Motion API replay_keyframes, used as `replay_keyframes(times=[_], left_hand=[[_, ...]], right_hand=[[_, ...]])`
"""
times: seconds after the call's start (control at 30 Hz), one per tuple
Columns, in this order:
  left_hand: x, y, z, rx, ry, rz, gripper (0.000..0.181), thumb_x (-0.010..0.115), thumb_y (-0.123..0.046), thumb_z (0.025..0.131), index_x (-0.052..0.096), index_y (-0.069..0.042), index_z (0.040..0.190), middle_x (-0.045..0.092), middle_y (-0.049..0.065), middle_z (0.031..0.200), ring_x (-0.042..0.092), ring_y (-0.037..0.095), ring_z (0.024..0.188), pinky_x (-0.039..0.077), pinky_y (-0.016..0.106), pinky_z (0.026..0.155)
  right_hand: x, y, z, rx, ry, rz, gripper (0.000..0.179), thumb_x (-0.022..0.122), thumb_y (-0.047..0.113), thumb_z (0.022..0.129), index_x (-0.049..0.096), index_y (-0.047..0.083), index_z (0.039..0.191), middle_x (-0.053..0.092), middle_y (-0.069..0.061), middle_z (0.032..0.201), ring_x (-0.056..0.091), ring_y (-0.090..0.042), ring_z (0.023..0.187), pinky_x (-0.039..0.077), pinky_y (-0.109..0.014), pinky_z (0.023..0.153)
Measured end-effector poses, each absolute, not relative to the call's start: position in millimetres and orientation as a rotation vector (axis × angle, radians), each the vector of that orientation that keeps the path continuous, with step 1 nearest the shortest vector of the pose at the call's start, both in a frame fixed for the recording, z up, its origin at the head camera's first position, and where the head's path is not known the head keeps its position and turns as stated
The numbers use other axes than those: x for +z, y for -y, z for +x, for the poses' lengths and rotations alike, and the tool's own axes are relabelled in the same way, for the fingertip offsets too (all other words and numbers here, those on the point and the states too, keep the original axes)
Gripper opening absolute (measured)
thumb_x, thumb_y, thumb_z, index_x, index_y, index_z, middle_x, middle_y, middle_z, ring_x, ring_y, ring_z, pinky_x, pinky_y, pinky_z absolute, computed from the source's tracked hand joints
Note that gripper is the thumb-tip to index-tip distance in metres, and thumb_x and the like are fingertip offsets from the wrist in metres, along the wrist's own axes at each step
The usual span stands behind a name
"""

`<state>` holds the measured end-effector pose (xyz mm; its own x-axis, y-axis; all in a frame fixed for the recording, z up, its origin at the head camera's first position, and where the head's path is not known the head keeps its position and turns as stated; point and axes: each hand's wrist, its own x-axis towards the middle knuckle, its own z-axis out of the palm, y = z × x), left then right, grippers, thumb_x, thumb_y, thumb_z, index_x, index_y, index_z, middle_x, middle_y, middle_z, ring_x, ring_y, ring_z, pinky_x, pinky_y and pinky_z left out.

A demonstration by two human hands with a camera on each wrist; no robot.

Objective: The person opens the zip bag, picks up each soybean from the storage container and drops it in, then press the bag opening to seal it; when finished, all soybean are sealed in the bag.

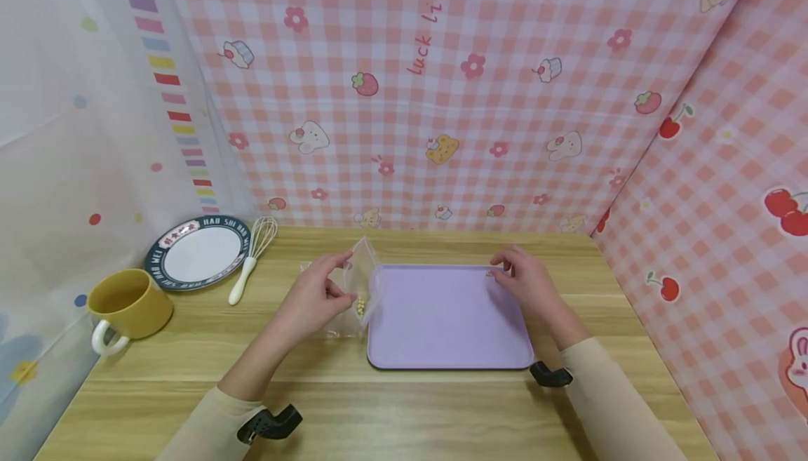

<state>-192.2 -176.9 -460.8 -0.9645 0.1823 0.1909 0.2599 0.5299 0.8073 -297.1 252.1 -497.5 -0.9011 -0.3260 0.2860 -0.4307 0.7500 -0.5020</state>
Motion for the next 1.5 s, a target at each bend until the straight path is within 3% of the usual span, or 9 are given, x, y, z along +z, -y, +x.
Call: replay_keyframes(times=[0.3,0.63,1.5], left_hand=[[-461,177,-193,-1.440,2.681,-0.389,0.075,0.085,-0.001,0.093,0.052,0.000,0.161,0.062,0.021,0.146,0.073,0.013,0.082,0.063,0.028,0.069],[-460,176,-192,-1.448,2.675,-0.390,0.075,0.085,0.000,0.093,0.052,0.001,0.160,0.062,0.021,0.146,0.073,0.013,0.082,0.062,0.027,0.068],[-459,178,-191,-1.435,2.684,-0.375,0.075,0.085,-0.003,0.093,0.052,0.000,0.161,0.062,0.021,0.146,0.073,0.013,0.082,0.063,0.028,0.068]], right_hand=[[-513,-263,-308,0.816,2.840,0.560,0.007,0.080,0.010,0.102,0.078,0.006,0.108,0.061,-0.007,0.097,0.056,-0.022,0.079,0.049,-0.036,0.067],[-523,-260,-317,0.756,2.882,0.602,0.009,0.081,0.006,0.098,0.079,0.004,0.106,0.069,-0.009,0.106,0.069,-0.030,0.098,0.061,-0.050,0.086],[-533,-261,-322,0.705,2.894,0.617,0.006,0.084,0.008,0.097,0.081,0.005,0.101,0.064,-0.004,0.098,0.064,-0.025,0.090,0.058,-0.049,0.083]])
